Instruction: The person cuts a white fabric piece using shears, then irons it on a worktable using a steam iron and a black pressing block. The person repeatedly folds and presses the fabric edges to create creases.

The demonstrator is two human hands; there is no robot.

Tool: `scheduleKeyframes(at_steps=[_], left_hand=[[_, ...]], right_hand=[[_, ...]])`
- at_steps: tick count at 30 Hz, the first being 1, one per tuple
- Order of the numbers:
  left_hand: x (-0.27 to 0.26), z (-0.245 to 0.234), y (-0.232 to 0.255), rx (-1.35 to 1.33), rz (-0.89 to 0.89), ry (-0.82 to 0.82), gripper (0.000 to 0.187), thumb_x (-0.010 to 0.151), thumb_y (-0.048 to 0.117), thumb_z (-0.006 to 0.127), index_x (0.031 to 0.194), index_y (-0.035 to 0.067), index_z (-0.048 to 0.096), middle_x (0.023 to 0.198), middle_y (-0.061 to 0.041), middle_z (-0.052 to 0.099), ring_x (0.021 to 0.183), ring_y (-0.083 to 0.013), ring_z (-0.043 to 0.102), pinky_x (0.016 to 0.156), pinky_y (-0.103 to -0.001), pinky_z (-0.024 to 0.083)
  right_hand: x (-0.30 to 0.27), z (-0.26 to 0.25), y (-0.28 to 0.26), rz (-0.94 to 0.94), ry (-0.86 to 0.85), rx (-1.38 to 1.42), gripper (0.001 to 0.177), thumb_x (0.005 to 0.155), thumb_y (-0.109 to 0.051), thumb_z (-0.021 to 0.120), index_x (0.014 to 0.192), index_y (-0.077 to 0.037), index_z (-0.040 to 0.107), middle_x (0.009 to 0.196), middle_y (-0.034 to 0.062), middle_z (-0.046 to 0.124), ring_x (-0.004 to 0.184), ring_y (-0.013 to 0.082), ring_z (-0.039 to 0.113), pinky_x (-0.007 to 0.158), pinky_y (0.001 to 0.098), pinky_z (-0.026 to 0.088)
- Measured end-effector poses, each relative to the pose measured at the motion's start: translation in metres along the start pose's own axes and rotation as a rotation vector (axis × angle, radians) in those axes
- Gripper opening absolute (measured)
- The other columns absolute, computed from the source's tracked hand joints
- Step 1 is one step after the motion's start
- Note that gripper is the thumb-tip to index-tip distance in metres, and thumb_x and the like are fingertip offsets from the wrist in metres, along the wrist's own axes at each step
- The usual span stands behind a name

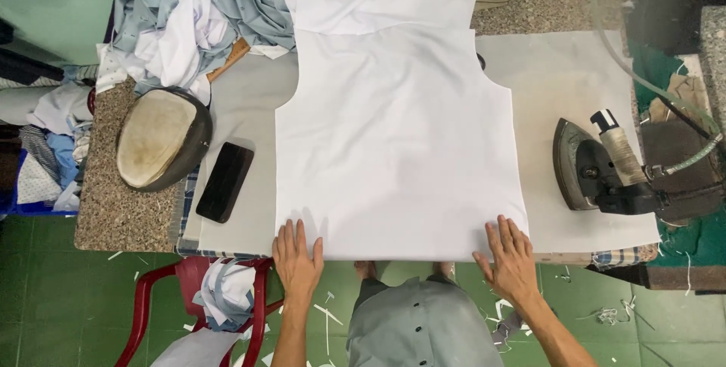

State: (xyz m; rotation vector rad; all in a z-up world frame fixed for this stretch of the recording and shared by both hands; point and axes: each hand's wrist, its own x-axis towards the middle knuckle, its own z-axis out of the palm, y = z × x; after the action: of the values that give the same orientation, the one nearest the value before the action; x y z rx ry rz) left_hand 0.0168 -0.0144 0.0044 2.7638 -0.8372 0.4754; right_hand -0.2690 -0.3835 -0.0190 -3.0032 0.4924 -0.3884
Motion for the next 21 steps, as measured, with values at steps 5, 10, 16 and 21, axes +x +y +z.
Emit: scheduleKeyframes(at_steps=[5,10,16,21], left_hand=[[-0.003,0.022,0.006,-0.063,0.000,-0.206,0.071,0.105,0.051,0.040,0.163,0.011,0.028,0.169,-0.020,0.023,0.155,-0.0404,0.025,0.125,-0.058,0.018],[-0.007,0.028,0.005,-0.021,-0.002,-0.205,0.070,0.103,0.052,0.041,0.161,0.014,0.033,0.168,-0.020,0.028,0.154,-0.0427,0.027,0.123,-0.060,0.021],[0.019,0.031,0.053,-0.086,0.022,-0.291,0.075,0.103,0.051,0.041,0.162,0.008,0.025,0.168,-0.028,0.017,0.155,-0.0460,0.016,0.124,-0.063,0.012],[0.042,0.044,0.157,0.035,0.131,-0.527,0.080,0.103,0.066,0.021,0.164,0.016,0.004,0.170,-0.018,-0.009,0.156,-0.0341,-0.004,0.124,-0.056,0.000]], right_hand=[[0.008,0.017,0.007,0.129,-0.098,-0.005,0.071,0.100,-0.055,0.041,0.157,-0.013,0.039,0.168,0.0167,0.032,0.157,0.0355,0.028,0.123,0.0546,0.028],[0.012,-0.009,0.042,0.094,-0.065,-0.094,0.066,0.100,-0.052,0.044,0.150,-0.008,0.046,0.161,0.0213,0.043,0.150,0.0369,0.040,0.123,0.0532,0.033],[0.050,-0.110,0.131,0.207,0.221,-0.482,0.064,0.101,-0.044,0.058,0.141,0.005,0.063,0.151,0.0277,0.061,0.141,0.0405,0.055,0.117,0.0525,0.044],[0.045,-0.118,0.177,0.151,0.097,-0.504,0.078,0.099,-0.052,0.053,0.147,0.010,0.058,0.145,0.0291,0.065,0.135,0.0421,0.062,0.115,0.0533,0.047]])
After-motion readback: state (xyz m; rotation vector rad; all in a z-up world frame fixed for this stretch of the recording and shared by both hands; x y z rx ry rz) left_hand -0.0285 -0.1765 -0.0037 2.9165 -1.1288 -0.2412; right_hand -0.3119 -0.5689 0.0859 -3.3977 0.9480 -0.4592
